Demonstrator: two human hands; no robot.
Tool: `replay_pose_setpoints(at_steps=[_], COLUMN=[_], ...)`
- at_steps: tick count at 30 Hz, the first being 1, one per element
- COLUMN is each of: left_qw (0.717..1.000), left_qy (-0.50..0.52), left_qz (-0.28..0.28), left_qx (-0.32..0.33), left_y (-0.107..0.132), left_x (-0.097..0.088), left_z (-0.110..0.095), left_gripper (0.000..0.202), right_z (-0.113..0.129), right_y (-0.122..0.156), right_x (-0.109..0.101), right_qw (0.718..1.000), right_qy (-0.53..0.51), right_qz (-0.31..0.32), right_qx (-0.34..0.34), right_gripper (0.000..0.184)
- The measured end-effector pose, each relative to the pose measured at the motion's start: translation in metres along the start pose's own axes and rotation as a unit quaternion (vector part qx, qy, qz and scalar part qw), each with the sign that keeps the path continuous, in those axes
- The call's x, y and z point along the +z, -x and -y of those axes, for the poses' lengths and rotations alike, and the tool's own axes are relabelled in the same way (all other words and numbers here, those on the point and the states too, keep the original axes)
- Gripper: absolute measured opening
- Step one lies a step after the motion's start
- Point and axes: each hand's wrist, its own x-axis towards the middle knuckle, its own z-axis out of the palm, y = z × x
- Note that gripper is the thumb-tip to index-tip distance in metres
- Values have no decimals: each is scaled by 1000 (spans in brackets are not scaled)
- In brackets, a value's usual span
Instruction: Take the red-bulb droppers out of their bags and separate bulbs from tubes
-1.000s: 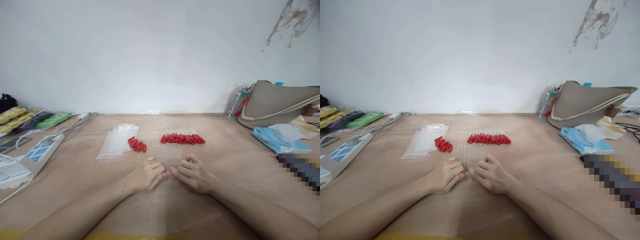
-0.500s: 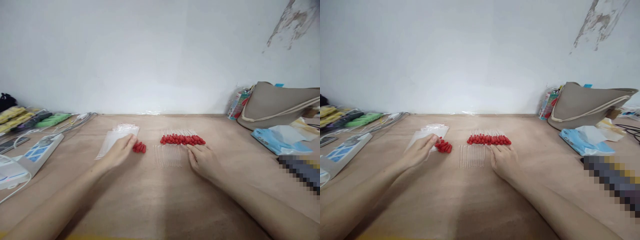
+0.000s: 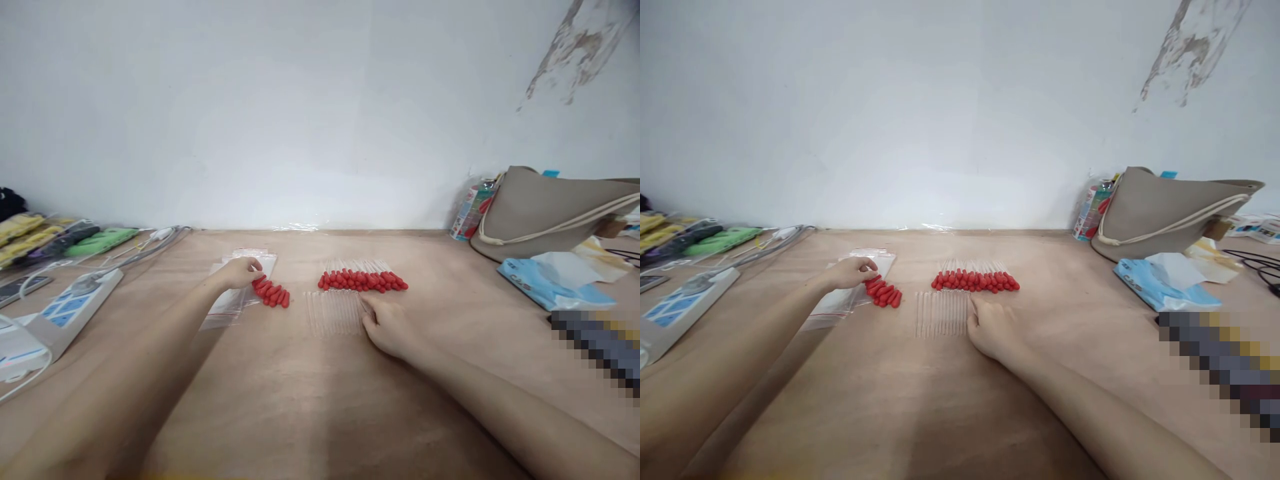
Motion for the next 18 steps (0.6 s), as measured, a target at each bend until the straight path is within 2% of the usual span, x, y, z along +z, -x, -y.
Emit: replay_pose_setpoints(at_steps=[4, 7, 13, 18], left_qw=[1000, 999, 997, 993], left_qy=[0, -5, -44, -47], left_qz=[16, 7, -65, -105], left_qx=[25, 36, 21, 15], left_y=[-2, 0, 0, -3], left_x=[2, 1, -5, -8], left_z=[1, 3, 0, -17], left_gripper=[28, 32, 37, 34], right_z=[2, 2, 0, 2], right_y=[-2, -2, -4, -5], right_x=[3, 5, 5, 3], right_qw=[1000, 999, 999, 999], right_qy=[-27, -37, -40, -35], right_qz=[4, -12, -7, 19], right_qx=[9, 11, 36, 27], right_gripper=[16, 18, 19, 15])
